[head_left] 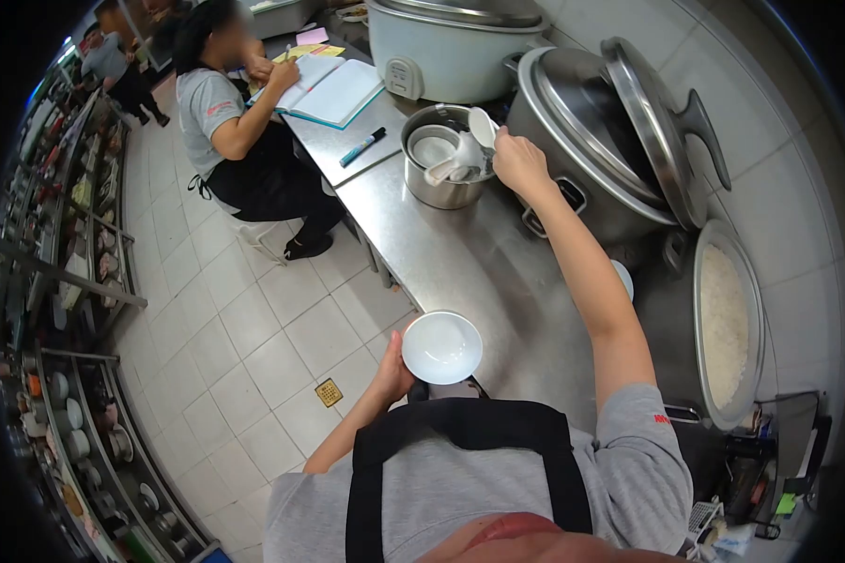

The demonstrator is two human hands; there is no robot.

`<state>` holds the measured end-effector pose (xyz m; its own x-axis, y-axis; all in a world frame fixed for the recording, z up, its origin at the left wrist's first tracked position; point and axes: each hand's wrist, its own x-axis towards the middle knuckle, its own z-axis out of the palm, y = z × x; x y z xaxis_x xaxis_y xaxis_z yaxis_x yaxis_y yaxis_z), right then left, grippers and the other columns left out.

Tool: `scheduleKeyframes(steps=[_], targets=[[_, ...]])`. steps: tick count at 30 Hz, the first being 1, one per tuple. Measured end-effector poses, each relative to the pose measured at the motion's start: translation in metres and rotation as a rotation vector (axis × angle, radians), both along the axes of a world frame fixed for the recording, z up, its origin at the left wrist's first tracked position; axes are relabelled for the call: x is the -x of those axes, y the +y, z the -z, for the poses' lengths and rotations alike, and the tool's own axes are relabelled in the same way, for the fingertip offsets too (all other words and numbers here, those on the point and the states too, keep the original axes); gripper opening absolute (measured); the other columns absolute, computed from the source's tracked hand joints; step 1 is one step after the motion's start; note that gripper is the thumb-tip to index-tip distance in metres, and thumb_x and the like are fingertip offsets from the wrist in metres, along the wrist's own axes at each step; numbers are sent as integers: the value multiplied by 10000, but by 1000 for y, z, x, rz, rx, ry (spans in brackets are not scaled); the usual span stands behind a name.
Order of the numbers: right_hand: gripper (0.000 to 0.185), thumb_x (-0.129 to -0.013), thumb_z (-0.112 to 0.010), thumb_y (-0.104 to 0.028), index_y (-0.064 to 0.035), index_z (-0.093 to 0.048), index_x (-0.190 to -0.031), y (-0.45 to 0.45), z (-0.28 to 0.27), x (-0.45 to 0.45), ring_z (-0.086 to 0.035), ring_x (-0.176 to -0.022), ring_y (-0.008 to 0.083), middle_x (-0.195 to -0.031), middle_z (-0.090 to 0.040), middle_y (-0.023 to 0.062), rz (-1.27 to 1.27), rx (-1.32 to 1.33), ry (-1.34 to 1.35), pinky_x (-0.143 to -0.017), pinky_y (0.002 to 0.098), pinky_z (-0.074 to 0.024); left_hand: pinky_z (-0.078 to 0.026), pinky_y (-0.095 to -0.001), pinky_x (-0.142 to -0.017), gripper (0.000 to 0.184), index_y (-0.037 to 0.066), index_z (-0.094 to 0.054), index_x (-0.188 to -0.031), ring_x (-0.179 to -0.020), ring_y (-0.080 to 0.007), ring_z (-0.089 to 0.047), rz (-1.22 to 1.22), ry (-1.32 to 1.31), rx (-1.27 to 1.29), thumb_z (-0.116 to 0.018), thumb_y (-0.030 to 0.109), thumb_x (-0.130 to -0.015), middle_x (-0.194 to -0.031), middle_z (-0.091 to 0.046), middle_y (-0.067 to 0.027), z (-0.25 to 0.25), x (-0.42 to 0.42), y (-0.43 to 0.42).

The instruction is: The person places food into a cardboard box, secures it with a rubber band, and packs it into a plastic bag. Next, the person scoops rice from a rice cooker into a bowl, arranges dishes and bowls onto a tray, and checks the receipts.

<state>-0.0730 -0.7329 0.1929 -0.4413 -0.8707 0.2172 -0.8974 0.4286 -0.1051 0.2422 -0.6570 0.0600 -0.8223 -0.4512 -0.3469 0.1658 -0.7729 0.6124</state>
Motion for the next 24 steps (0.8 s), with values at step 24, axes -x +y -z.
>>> scheduleKeyframes(steps=[24], targets=[[268, -786, -420, -9, -39, -459, -1050, 477, -79, 81, -606, -768, 199, -840, -599, 117, 359, 770, -450, -602, 305, -459, -285, -593, -928, 848, 169, -269, -1314, -1211, -338, -305, 494, 412, -234, -466, 693, -677, -1340, -299, -88, -62, 166, 191]])
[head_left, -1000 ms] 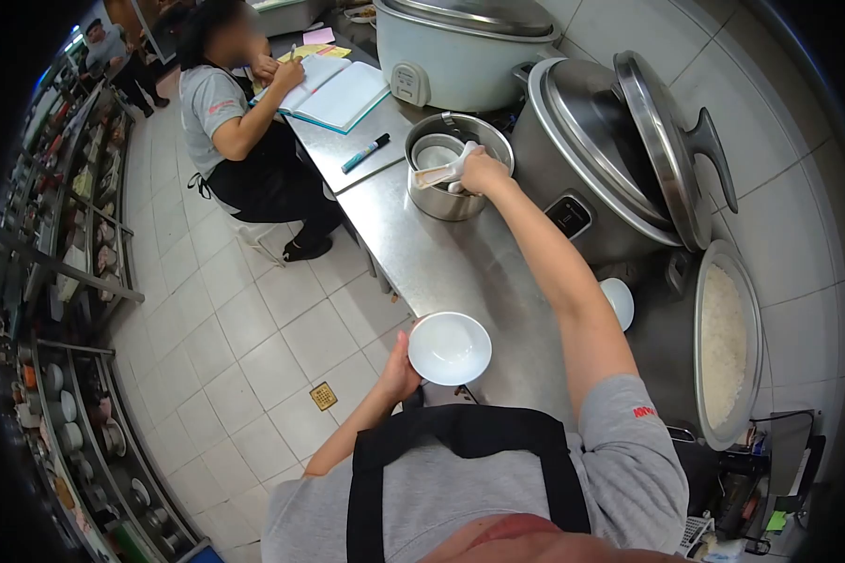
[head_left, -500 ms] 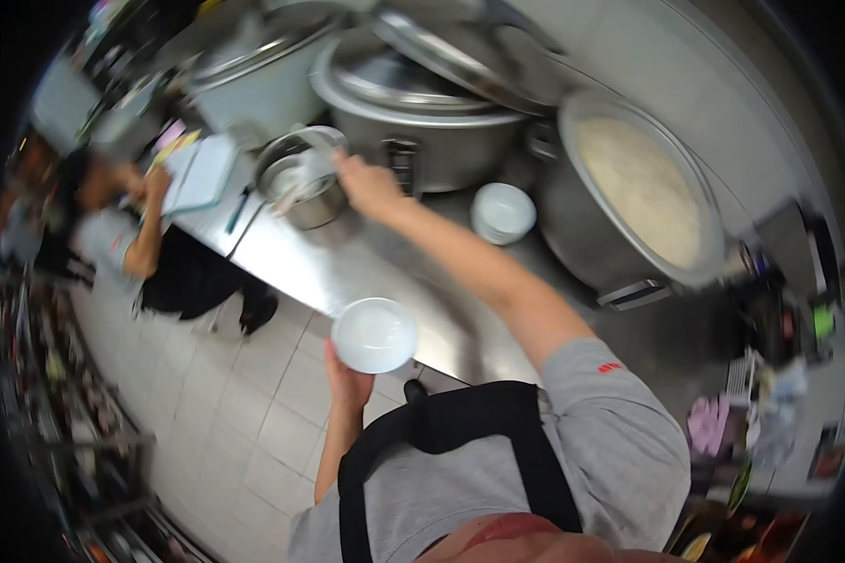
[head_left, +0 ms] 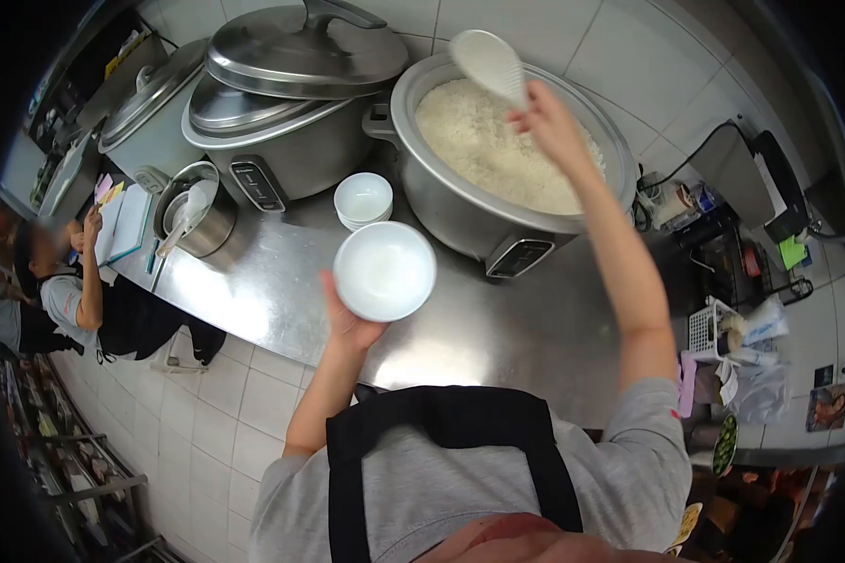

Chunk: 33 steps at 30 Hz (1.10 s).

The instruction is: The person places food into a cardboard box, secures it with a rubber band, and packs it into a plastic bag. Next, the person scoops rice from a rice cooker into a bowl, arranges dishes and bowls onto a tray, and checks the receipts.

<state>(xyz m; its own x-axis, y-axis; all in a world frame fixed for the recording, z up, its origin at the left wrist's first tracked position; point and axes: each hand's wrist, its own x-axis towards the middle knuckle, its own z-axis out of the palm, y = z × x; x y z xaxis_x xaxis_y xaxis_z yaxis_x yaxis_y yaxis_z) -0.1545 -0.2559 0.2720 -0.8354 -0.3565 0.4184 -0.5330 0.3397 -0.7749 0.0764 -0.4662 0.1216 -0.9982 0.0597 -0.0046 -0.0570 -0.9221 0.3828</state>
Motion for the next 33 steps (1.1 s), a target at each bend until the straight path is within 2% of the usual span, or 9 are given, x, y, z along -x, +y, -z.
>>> scheduleKeyframes(steps=[2, 5, 11, 12, 14, 15, 17, 29, 33], targets=[[234, -783, -434, -45, -55, -499, -1008, 36, -9, 49, -601, -804, 251, -786, -611, 159, 350, -469, 237, -666, 389, -413, -290, -613, -913, 878, 162, -268, -1313, -1207, -357, -308, 16, -43, -8, -491, 698, -654, -1338, -300, -99, -11, 28, 32], [205, -776, -454, -89, -74, -533, -964, 53, -2, 108, -587, -807, 280, -782, -609, 169, 526, -854, 378, -746, 432, -344, -303, -609, -912, 874, 155, -272, -1309, -1199, -361, -324, 104, 6, -157, -523, 672, -651, -1328, -310, -116, -5, 54, 57], [178, -766, -472, -90, -104, -602, -887, 14, 12, 171, -588, -773, 254, -783, -622, 119, 414, -1051, 507, -791, 407, -300, -311, -619, -903, 897, 149, -289, -1299, -1183, -353, -349, -47, -21, -127, -580, 651, -615, -1302, -343, -116, -11, 57, 65], [178, -766, -472, -90, -104, -602, -887, 8, 13, 172, -588, -773, 254, -783, -622, 119, 407, -1046, 507, -791, 407, -300, -311, -619, -903, 897, 149, -289, -1299, -1183, -353, -349, -54, -23, -124, -580, 651, -615, -1302, -343, -116, -10, 59, 63], [165, -760, -501, -101, -108, -619, -875, 0, 21, 172, -587, -769, 245, -781, -624, 110, 266, -989, 537, -783, 407, -299, -337, -476, -957, 814, 128, -352, -1260, -1155, -276, -400, -49, 9, -172, -598, 602, -646, -1254, -411, -90, -4, 59, 62], [165, -760, -501, -101, -108, -619, -875, 1, 26, 168, -587, -769, 245, -781, -624, 110, 258, -996, 527, -783, 407, -299, -337, -476, -957, 814, 128, -352, -1260, -1155, -276, -400, -51, -3, -178, -598, 602, -646, -1254, -411, -90, -1, 58, 62], [165, -764, -516, -117, -106, -612, -898, 5, 29, 160, -584, -747, 244, -764, -621, 103, 182, -956, 581, -775, 409, -300, -308, -630, -892, 858, 148, -317, -1283, -1168, -351, -363, -86, -53, -126, -574, 640, -630, -1290, -356, -115, 0, 61, 60], [142, -745, -505, -33, -76, -584, -854, 25, 39, 55, -563, -704, 225, -671, -580, 81, -114, -880, 769, -744, 382, -305, -314, -604, -910, 828, 141, -339, -1269, -1165, -327, -373, -82, -57, -115, -566, 633, -643, -1279, -376, -97, -2, 64, 57], [158, -747, -494, -23, -85, -590, -856, 35, 21, 17, -563, -708, 220, -715, -600, 79, -217, -910, 633, -782, 373, -308, -317, -549, -941, 813, 134, -352, -1261, -1165, -305, -378, -56, -59, -122, -572, 622, -649, -1266, -392, -90, 1, 63, 55]])
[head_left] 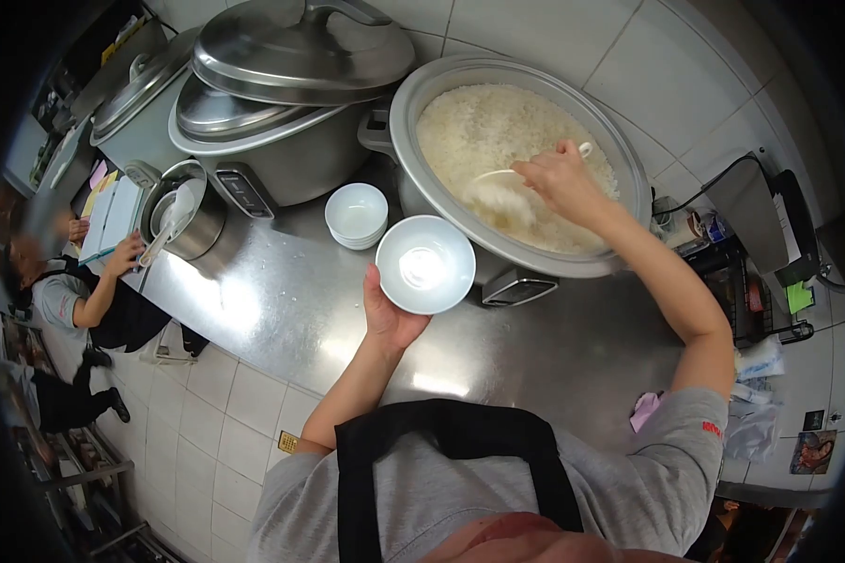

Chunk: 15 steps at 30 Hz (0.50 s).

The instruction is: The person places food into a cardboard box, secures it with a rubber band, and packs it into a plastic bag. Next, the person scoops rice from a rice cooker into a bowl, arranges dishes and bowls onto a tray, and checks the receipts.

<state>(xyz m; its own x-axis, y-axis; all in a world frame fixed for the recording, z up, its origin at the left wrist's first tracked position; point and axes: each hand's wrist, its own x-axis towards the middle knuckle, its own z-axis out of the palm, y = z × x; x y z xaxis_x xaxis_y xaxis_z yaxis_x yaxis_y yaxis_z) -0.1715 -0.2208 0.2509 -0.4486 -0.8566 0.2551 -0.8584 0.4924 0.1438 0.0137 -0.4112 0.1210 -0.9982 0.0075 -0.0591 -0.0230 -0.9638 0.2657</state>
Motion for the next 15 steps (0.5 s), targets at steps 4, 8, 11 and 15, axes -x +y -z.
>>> scheduleKeyframes(steps=[4, 8, 11, 15], targets=[[182, -771, -475, -63, -101, -609, -889, 20, -30, 70, -570, -718, 211, -789, -625, 82, 164, 77, 198, -765, 373, -309, -304, -424, -988, 803, 135, -364, -1256, -1169, -257, -384, 11, -9, 18, -572, 623, -653, -1256, -409, -76, -2, -3, 1], [179, -786, -482, -99, -125, -622, -894, 28, -26, 159, -586, -774, 223, -796, -629, 90, 758, 0, 254, -779, 389, -297, -303, -436, -986, 810, 128, -362, -1256, -1171, -257, -381, -1, -9, 27, -571, 627, -653, -1259, -406, -74, -1, -6, 4], [182, -787, -487, -112, -137, -623, -906, 0, 3, 177, -590, -763, 223, -776, -629, 90, 671, 37, 246, -762, 393, -295, -304, -435, -985, 809, 124, -362, -1256, -1170, -257, -382, -4, 6, 32, -574, 623, -655, -1259, -406, -75, -3, -4, 3], [176, -771, -500, -101, -132, -619, -897, -7, -3, 161, -587, -752, 231, -764, -626, 93, 501, 5, 174, -772, 394, -291, -308, -436, -984, 802, 123, -363, -1254, -1167, -260, -385, 9, 0, 24, -577, 615, -658, -1257, -408, -76, 2, -3, 1]])
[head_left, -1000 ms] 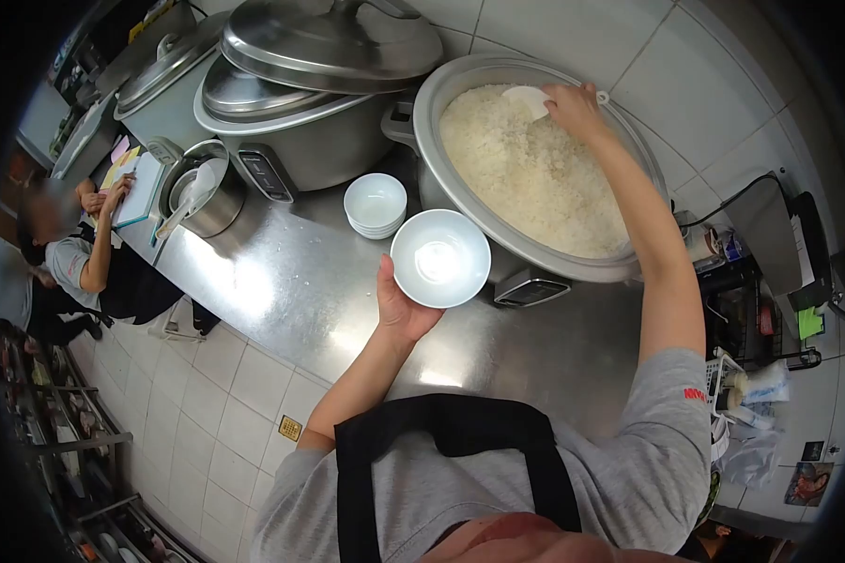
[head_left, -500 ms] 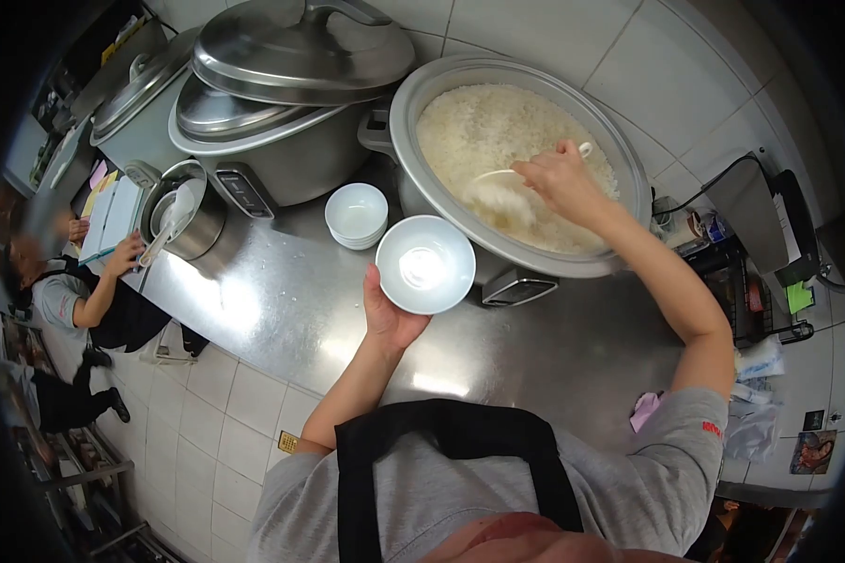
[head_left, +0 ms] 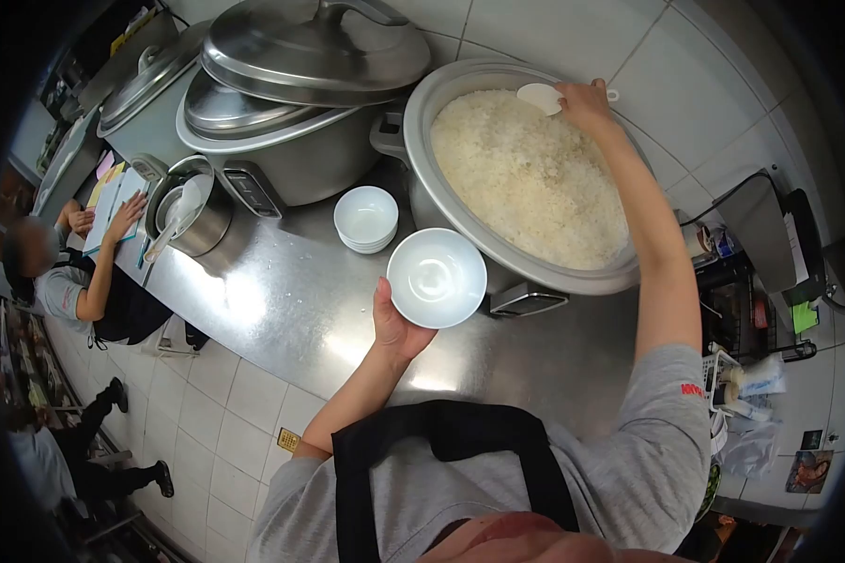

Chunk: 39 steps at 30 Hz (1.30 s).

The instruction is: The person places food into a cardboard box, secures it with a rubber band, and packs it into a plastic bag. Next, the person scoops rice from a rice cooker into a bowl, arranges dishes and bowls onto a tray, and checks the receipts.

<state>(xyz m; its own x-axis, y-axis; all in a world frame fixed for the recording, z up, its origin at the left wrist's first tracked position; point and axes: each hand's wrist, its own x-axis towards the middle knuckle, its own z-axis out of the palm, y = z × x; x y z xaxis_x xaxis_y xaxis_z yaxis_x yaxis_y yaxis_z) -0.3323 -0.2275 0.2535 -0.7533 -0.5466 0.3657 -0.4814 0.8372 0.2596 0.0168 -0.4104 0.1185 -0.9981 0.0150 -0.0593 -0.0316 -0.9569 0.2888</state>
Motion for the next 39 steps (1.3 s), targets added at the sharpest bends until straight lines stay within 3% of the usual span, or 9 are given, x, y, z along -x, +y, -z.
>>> scheduleKeyframes(steps=[14, 18, 23, 26, 30, 32, 33, 35, 39], targets=[[128, -666, -516, -5, -87, -540, -761, 26, 6, -178, -552, -681, 212, -679, -580, 63, -455, -177, 47, -737, 376, -331, -348, -404, -957, 760, 146, -394, -1235, -1145, -230, -415, 43, -5, 35, -581, 604, -658, -1237, -437, -45, -4, 1, -3], [130, -651, -515, 17, -72, -518, -746, 41, -27, -199, -553, -711, 229, -705, -577, 79, -345, -129, 144, -705, 384, -345, -358, -400, -952, 755, 148, -395, -1235, -1141, -231, -421, 29, -11, 126, -581, 601, -660, -1233, -441, -39, 0, -1, -11], [248, -639, -523, -2, -19, -563, -882, 70, -19, -161, -549, -827, 306, -818, -585, 176, 15, 267, -143, -697, 389, -390, -376, -393, -939, 755, 150, -396, -1232, -1132, -226, -429, -57, 11, 109, -588, 600, -656, -1230, -442, -38, -4, -2, -35], [299, -664, -544, -37, -34, -578, -961, 70, -8, -143, -563, -859, 300, -862, -598, 193, 131, 139, -379, -691, 380, -422, -389, -382, -927, 751, 155, -397, -1232, -1121, -221, -439, -105, 12, 116, -581, 606, -661, -1231, -439, -38, -10, -1, -46], [318, -694, -562, -70, -66, -581, -1011, 69, -13, -129, -585, -814, 263, -827, -615, 168, 4, 223, -574, -646, 372, -446, -385, -383, -927, 742, 162, -400, -1233, -1119, -218, -440, -122, 31, 131, -564, 618, -670, -1223, -448, -34, -22, 1, -55], [372, -696, -604, -39, -80, -573, -1065, 64, -22, -130, -584, -765, 215, -886, -615, 141, 16, 432, -917, -727, 344, -397, -380, -387, -931, 744, 162, -399, -1234, -1124, -218, -435, -132, 18, 123, -556, 624, -673, -1222, -450, -33, -29, 4, -60], [372, -696, -604, -39, -80, -573, -1065, 62, -19, -137, -584, -765, 215, -886, -615, 141, 16, 430, -919, -727, 344, -397, -372, -387, -938, 747, 161, -397, -1237, -1130, -218, -429, -141, 41, 141, -547, 630, -677, -1224, -449, -34, -32, 6, -62], [370, -734, -571, -55, -133, -567, -1097, 52, -13, -170, -584, -792, 182, -848, -630, 111, -76, 67, -364, -765, 337, -335, -365, -387, -945, 749, 159, -396, -1240, -1136, -218, -424, -149, 59, 157, -537, 637, -680, -1227, -449, -35, -39, 10, -65], [364, -753, -542, -32, -146, -567, -1098, 53, -17, -202, -582, -824, 173, -916, -627, 101, -221, 12, -430, -785, 316, -273, -347, -386, -962, 761, 138, -381, -1251, -1147, -230, -413, -146, 143, 197, -529, 632, -690, -1260, -419, -48, -64, 27, -70]])
